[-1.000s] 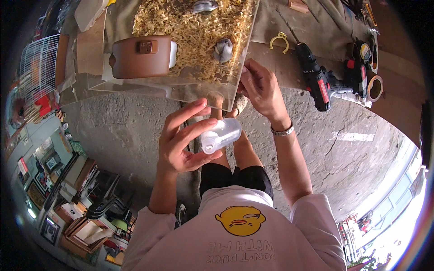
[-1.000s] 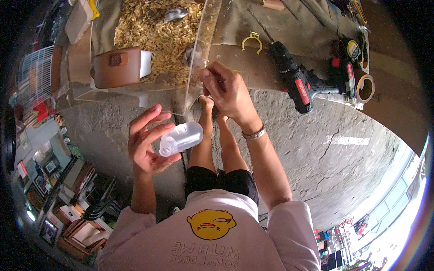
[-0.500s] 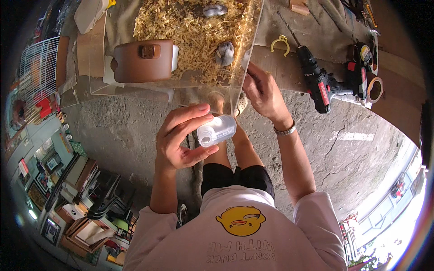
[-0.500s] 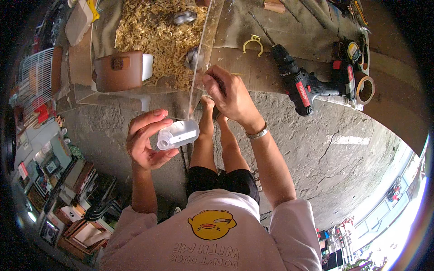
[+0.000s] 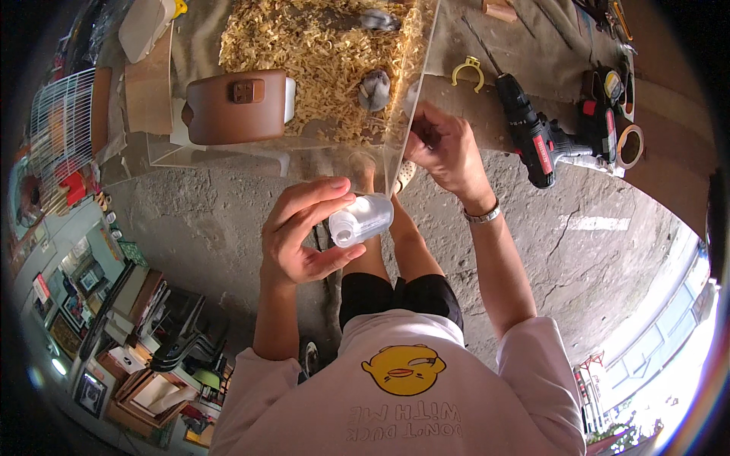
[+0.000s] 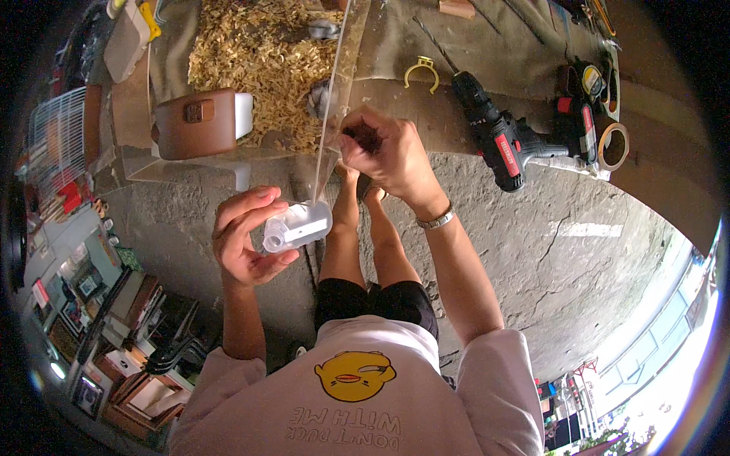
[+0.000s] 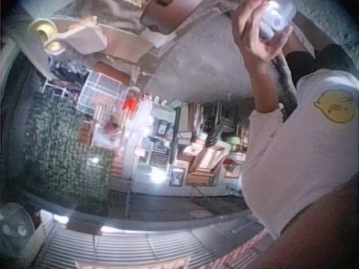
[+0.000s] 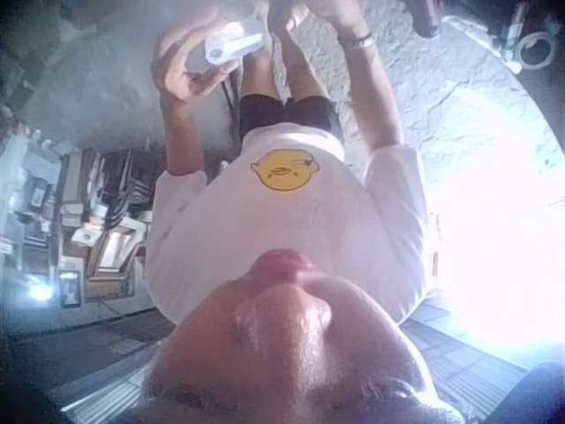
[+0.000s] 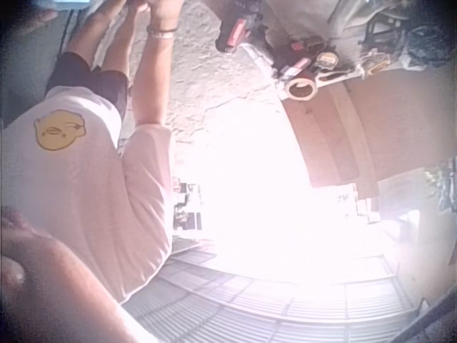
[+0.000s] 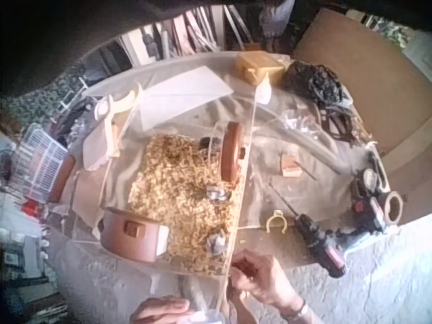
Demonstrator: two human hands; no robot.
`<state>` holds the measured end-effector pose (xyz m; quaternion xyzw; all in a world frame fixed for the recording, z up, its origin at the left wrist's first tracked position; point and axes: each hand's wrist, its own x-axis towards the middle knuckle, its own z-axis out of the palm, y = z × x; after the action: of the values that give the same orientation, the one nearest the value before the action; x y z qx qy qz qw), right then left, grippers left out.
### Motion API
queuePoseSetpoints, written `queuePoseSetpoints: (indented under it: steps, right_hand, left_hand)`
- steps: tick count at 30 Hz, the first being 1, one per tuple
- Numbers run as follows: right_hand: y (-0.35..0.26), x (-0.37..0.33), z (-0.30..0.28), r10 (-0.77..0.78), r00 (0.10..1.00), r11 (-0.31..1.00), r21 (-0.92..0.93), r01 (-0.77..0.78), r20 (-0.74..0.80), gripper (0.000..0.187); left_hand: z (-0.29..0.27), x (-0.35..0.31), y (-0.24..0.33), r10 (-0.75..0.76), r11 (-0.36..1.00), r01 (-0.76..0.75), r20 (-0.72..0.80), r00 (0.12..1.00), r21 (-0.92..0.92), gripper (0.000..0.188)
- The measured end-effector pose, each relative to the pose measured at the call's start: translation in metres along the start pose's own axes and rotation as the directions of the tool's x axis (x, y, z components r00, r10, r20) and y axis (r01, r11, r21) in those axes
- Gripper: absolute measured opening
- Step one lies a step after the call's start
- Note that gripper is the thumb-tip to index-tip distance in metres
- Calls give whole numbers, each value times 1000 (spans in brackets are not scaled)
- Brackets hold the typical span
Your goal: The person fills a small bottle with water, then attaches a nozzle to it. They use a power drill to make a hole in the side of a hamster cage and insert the bottle into the hole to serve as a water dispenser for the hamsters inside.
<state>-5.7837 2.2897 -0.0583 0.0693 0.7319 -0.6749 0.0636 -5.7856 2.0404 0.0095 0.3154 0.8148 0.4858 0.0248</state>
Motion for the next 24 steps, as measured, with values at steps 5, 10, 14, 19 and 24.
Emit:
queuePoseSetpoints:
  steps: [5,10,14,19,24]
  right_hand:
    - [-4,2,-4,-157,988,963,-221,156,12,17]
    - [-10,4,1,-135,991,961,-240,137,25,12]
    - [-4,1,-2,-146,989,933,-328,146,25,9]
    - [-11,-17,-17,196,981,980,-35,-196,-7,13]
    - [12,-19,-10,-186,977,982,-44,183,-100,16]
  left_hand:
    - [0,-1,-1,1,1000,-1,-3,1000,-13,48]
    - [1,0,-2,12,1000,-12,-12,1000,-25,48]
    - [1,0,-3,12,999,-13,-19,1000,-32,48]
    - [3,-3,-6,15,999,-16,-27,1000,-45,49]
    - [8,-9,-11,10,998,-14,-62,998,-66,49]
